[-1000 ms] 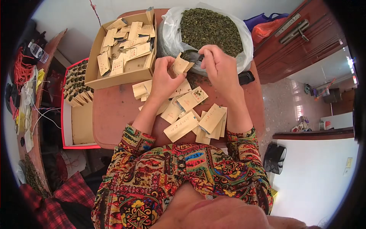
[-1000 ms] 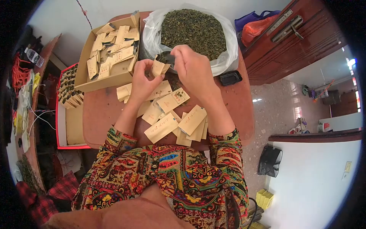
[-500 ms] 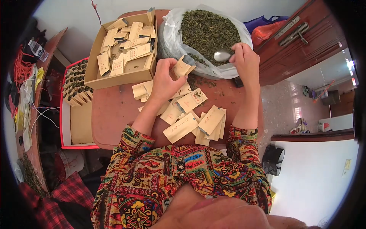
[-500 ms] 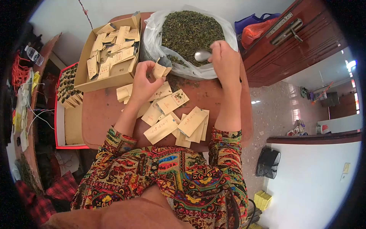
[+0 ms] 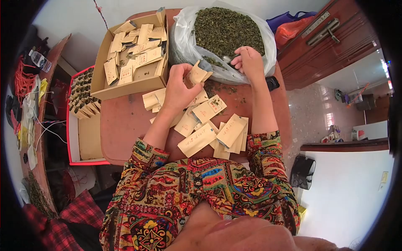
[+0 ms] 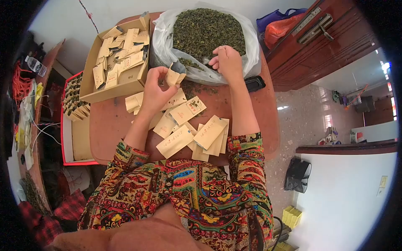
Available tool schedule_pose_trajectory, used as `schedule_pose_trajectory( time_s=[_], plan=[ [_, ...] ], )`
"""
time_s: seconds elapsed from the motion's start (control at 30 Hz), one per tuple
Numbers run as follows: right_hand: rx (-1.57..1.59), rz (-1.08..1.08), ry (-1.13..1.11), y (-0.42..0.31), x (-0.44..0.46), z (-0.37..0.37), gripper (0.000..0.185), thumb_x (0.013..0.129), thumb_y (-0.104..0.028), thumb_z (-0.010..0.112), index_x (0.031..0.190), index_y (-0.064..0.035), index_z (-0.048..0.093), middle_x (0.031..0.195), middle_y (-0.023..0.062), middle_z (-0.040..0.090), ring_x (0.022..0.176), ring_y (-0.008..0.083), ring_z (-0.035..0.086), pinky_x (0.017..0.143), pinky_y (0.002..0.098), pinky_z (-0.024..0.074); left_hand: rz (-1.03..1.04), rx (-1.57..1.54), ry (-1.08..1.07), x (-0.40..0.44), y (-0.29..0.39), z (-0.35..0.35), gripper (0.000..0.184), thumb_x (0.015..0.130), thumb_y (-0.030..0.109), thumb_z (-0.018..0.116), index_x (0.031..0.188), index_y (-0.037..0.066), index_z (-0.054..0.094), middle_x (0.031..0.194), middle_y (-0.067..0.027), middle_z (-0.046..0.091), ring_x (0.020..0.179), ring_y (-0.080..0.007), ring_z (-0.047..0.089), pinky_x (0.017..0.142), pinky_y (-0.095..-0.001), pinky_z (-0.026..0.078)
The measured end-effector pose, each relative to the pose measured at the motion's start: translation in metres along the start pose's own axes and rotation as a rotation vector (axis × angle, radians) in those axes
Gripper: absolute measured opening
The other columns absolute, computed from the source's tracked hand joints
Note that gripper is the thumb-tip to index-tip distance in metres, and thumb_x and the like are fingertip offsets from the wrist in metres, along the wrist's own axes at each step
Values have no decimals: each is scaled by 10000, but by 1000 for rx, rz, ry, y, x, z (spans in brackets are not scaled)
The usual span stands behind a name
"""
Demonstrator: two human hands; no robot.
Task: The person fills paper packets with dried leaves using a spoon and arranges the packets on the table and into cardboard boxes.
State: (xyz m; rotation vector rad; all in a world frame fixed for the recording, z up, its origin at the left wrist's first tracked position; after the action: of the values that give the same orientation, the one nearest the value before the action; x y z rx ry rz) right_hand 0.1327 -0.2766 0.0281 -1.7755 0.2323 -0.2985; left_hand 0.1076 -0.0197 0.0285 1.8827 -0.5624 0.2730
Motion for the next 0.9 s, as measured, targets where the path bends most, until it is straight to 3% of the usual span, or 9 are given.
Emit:
schedule_pose_trajectory(
  time_s=[0.27, 0.37, 0.47, 0.57, 0.9],
  plan=[
    [122, 24, -8, 1, -1, 8, 239, 991, -178, 449, 1021, -5, 612, 730, 87, 680, 539, 86, 546, 449, 231, 410, 0, -16, -13, -1, -1, 3, 489, 715, 119, 800, 1112, 8, 537, 1084, -119, 511, 997, -258, 546, 907, -367, 470],
    [205, 25, 15, 3, 2, -3, 233, 993, -179, 457, 1023, -6, 611, 726, 87, 672, 543, 88, 546, 453, 224, 407, -37, -43, 2, -1, -11, 2, 492, 723, 108, 811, 1132, 24, 550, 1063, -60, 534, 998, -190, 544, 897, -328, 474],
    [279, 34, 26, -2, 1, -12, 228, 994, -183, 461, 1018, -8, 606, 710, 82, 656, 547, 88, 545, 452, 214, 395, -48, -83, 0, 1, -13, 0, 483, 718, 129, 799, 1113, 13, 545, 1078, -111, 514, 1003, -248, 546, 918, -359, 465],
    [302, 9, 17, -12, -1, -18, 226, 989, -187, 466, 1008, -11, 606, 717, 84, 659, 542, 88, 544, 444, 212, 386, -48, -62, 7, 0, -12, 0, 498, 717, 110, 813, 1129, 18, 549, 1060, -67, 535, 997, -203, 549, 908, -342, 466],
    [190, -44, -95, -61, -37, 9, 256, 995, -233, 494, 951, -31, 645, 660, 51, 655, 511, 59, 523, 446, 198, 379, -42, -2, 11, 1, -7, -2, 505, 711, 121, 823, 1122, 16, 550, 1083, -90, 538, 997, -227, 556, 922, -351, 459]
  ],
)
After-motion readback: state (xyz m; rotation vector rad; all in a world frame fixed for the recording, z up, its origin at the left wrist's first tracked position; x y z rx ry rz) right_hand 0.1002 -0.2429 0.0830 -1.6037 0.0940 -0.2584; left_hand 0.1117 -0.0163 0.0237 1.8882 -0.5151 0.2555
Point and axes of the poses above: each hand's wrist, its own x-axis towards the middle knuckle, its own z-axis out of the palm, y = z × x, the point moved 10 cm from there along x, towards the middle knuckle
